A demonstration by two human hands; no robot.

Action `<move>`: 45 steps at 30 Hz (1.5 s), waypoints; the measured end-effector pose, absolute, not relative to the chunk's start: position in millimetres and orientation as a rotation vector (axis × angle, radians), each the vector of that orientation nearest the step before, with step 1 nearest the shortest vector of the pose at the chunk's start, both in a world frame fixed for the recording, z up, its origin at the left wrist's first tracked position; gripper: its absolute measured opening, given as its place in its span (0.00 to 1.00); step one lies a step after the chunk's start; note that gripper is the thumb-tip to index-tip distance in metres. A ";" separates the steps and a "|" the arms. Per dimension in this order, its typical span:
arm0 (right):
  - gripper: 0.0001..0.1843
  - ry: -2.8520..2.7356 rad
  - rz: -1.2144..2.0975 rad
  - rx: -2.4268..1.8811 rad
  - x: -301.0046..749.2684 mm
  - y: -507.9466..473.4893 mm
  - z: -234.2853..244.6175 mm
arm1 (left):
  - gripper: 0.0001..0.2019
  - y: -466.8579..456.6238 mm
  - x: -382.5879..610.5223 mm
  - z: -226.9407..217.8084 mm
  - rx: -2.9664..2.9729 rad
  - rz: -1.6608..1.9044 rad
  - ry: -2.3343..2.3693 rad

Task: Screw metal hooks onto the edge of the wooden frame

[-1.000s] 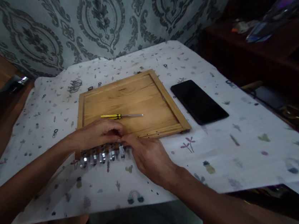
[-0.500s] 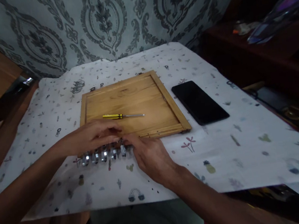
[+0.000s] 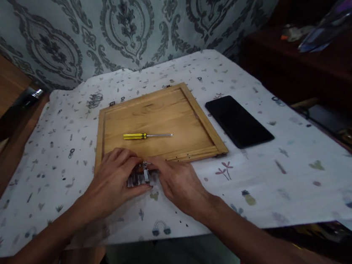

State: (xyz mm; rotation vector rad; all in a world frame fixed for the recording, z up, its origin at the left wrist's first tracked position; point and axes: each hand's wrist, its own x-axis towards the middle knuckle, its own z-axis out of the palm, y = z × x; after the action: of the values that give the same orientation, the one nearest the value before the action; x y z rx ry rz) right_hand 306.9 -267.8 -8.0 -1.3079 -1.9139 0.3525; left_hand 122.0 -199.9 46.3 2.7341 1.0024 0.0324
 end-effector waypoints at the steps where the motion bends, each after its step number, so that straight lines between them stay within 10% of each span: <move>1: 0.25 -1.914 0.353 -1.306 306.9 -267.6 -8.3 | 0.24 -199.9 122.8 45.8 2.729 0.032 1.006; 35: 0.07 -2.094 0.262 -1.752 296.6 -179.1 31.5 | 0.20 -192.2 127.9 31.9 2.653 0.140 1.011; 45: 0.17 -1.995 0.199 -1.664 297.3 -176.0 28.6 | 0.19 -193.3 128.6 35.6 2.666 0.156 0.994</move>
State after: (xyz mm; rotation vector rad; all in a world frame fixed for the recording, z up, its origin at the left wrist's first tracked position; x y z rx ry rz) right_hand 297.3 -176.0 28.6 -1.6642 -1.9953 0.1989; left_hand 128.6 -193.3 35.6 2.6657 0.9936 0.1557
